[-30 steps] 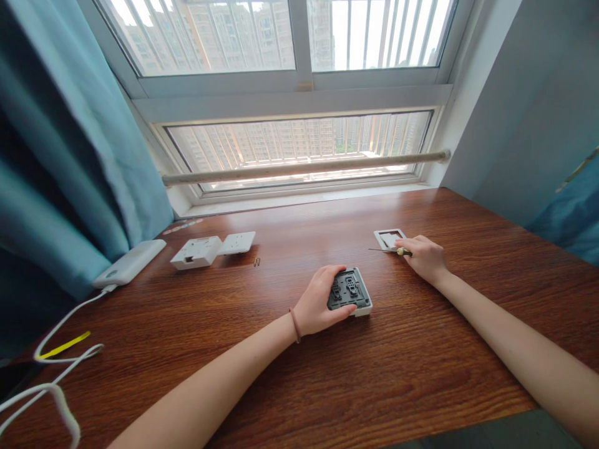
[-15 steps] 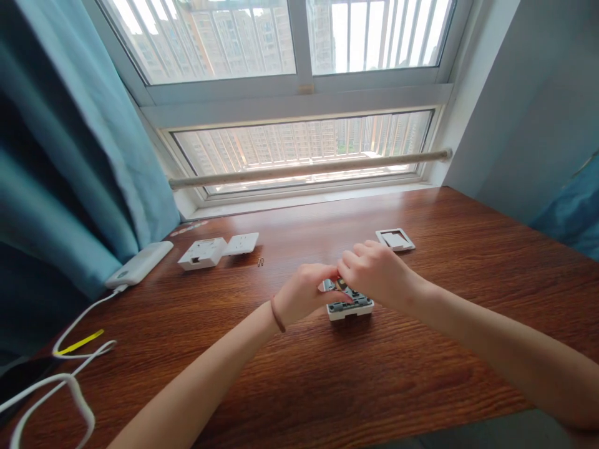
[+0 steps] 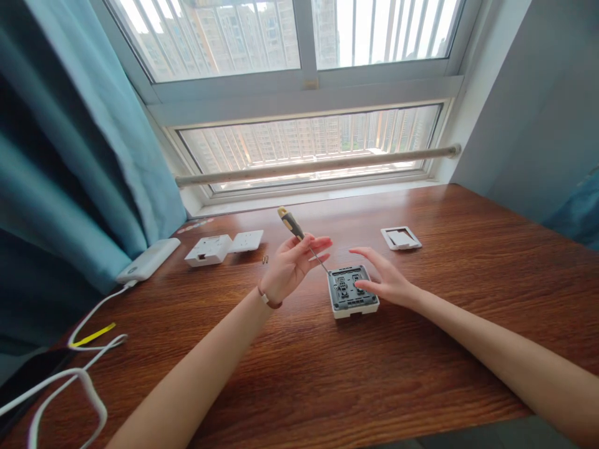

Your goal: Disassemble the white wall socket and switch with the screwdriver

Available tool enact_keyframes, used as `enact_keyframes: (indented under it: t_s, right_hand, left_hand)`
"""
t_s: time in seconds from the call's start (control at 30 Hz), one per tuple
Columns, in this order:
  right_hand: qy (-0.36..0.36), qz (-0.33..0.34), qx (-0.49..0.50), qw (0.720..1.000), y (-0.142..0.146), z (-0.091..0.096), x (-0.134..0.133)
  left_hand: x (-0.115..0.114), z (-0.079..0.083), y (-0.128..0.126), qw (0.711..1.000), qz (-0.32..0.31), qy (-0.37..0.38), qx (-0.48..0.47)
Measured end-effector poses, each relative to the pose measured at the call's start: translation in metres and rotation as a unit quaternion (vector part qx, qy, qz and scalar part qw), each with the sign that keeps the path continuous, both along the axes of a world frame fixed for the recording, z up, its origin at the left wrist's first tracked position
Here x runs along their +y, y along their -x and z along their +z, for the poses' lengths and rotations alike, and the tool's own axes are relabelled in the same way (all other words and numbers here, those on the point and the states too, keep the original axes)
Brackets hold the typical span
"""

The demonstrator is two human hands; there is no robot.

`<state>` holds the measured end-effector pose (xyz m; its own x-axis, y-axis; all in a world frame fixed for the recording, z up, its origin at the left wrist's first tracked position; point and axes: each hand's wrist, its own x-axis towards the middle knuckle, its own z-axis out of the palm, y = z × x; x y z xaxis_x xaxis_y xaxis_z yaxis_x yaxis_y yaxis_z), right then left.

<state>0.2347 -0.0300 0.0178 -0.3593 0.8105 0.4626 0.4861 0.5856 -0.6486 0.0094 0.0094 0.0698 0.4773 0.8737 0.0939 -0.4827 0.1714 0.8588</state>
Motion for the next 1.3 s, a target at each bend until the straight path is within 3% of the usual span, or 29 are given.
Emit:
enact_keyframes:
  t_s: [0.1,0.33,0.53,0.87,1.1,1.3]
  right_hand:
    - [0.083,0.058,0.026,0.994,0.001,-0.020,-0.006]
    - [0.158,0.088,0.081,0.980,0.003,-0.024,-0.003]
    - [0.158,0.088,0.073,0.981,0.003,-0.025,-0.003]
    - [0.145,0.085,0.055,0.984,0.003,-0.024,-0.003]
    - [0.142,0.088,0.055,0.984,0.003,-0.024,-0.003]
    - [0.133,0.080,0.047,0.987,0.003,-0.024,-0.003]
  left_hand:
    - [0.007,-0.005,0.006,1.000,0.006,0.019,-0.003]
    - [0.008,-0.009,0.008,0.998,-0.060,-0.023,0.009]
    - [0.003,-0.010,0.004,0.993,-0.103,-0.039,0.041]
    - [0.001,-0.009,0.003,0.990,-0.112,-0.063,0.055]
    - [-0.004,-0.011,-0.002,0.989,-0.092,-0.094,0.068]
    - [-0.007,-0.009,-0.004,0.964,-0.037,-0.192,0.179]
